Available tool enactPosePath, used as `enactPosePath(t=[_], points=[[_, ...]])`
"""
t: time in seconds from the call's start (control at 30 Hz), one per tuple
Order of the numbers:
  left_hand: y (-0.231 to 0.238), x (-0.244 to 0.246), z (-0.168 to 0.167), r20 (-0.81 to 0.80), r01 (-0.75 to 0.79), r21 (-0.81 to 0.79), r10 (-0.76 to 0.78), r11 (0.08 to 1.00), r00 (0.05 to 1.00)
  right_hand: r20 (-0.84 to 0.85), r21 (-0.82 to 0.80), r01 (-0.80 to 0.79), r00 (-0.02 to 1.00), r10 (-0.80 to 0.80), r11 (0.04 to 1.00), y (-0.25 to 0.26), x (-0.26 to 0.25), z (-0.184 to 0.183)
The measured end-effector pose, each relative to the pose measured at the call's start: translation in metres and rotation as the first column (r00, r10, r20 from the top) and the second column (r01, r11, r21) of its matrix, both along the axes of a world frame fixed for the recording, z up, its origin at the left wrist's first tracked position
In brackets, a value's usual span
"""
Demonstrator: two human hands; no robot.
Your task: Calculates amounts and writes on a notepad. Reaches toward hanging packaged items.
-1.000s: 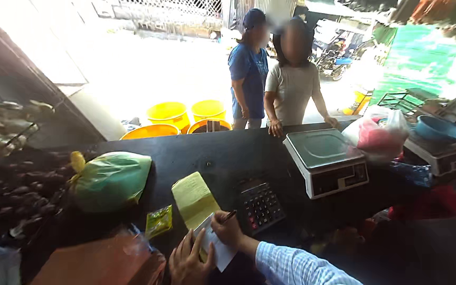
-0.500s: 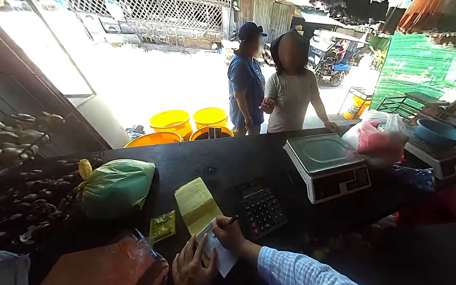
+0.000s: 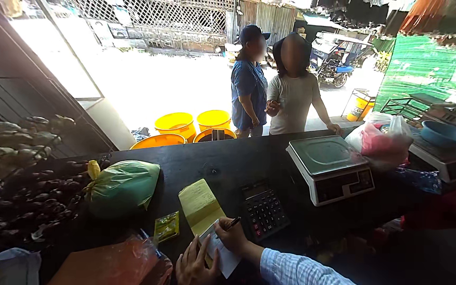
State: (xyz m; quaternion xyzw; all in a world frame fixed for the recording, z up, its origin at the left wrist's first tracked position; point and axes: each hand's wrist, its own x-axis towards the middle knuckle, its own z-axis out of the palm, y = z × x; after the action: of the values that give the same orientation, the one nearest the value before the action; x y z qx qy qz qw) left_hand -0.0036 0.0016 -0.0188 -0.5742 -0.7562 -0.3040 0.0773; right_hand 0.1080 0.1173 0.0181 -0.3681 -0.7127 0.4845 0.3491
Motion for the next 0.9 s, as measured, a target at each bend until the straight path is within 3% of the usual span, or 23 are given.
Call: enactPosePath(t=[0.4,0.9], points=[[-0.002,0.000,0.010,0.028,0.023,-0.043,-0.022,0.999,0.999,-0.070,-0.076,-0.022,0.997,0.016,0.997,-0.003,0.002,0.008],[-0.009,0.003,0.031,0.132,0.019,-0.147,0.000,0.989,0.991,-0.090,0.038,0.070,0.994,-0.066,0.997,-0.013,-0.003,0.004]])
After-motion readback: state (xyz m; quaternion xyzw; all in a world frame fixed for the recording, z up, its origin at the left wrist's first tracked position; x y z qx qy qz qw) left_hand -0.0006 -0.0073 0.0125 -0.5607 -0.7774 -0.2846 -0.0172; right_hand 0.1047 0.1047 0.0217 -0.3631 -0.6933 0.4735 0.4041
